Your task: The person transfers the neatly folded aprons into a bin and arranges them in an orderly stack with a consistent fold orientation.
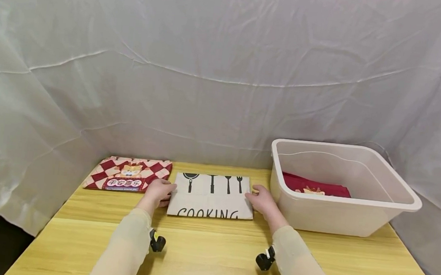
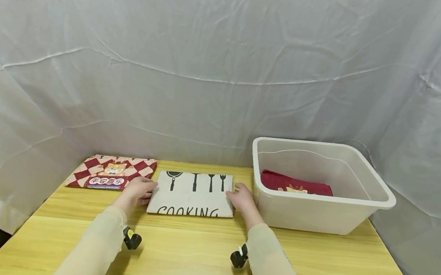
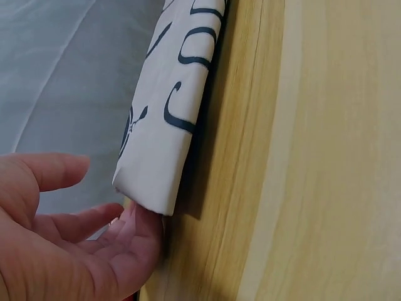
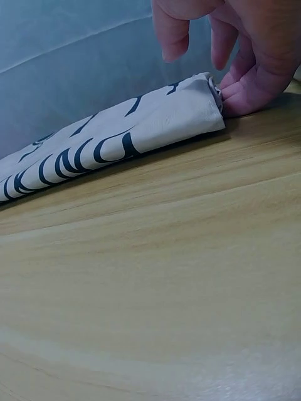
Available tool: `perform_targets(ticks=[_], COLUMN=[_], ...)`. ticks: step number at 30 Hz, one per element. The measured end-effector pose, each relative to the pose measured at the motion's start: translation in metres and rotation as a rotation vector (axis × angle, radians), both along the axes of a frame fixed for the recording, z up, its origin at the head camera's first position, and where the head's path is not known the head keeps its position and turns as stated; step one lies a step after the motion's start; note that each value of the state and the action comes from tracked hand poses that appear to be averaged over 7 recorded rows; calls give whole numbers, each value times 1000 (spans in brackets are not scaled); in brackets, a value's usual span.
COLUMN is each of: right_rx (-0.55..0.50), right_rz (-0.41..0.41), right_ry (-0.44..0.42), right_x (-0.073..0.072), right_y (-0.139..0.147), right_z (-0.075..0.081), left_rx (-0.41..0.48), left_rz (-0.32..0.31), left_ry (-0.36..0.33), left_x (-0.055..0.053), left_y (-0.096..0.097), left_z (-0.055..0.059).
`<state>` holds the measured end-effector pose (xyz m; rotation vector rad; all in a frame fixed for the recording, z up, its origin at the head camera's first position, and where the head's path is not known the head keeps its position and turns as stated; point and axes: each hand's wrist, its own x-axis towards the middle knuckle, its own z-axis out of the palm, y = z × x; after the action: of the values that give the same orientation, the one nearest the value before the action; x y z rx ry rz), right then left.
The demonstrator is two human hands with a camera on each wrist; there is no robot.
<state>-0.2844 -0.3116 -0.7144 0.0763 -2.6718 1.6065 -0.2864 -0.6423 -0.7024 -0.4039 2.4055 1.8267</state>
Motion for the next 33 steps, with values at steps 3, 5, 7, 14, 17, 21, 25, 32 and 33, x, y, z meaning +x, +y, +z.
perform_targets(ticks=[3,5,7,14,17,21,25,32,33], right_rx=[-26,-39,-46,-96,-116,-132,-139,-165,-177], right_rz=[4,1,3,13,12,10,11,11,13], right_ry=[-21,-37,-46,-81,-90,-97,-113,-126,-128], right_x=[1,1,2,2,1,0,-1,1,2], right_y=[0,0,0,2,3,3,4,4,4], right_z=[1,1,1,0,0,-1,-2,-2,-2], left_rx=[39,63,81,112,123,134,137,175,189], left_rz=[4,11,13,8,2,-6,-14,-19,-23], left_ry=[-17,-32,-45,-85,-86,-70,-62,-74,-75], left_x=[2,2,2,1,1,1,1,2,1], left_y=[-1,-2,-2,-3,-3,-3,-4,-7,-7], left_z=[2,2,3,5,6,6,6,4,4])
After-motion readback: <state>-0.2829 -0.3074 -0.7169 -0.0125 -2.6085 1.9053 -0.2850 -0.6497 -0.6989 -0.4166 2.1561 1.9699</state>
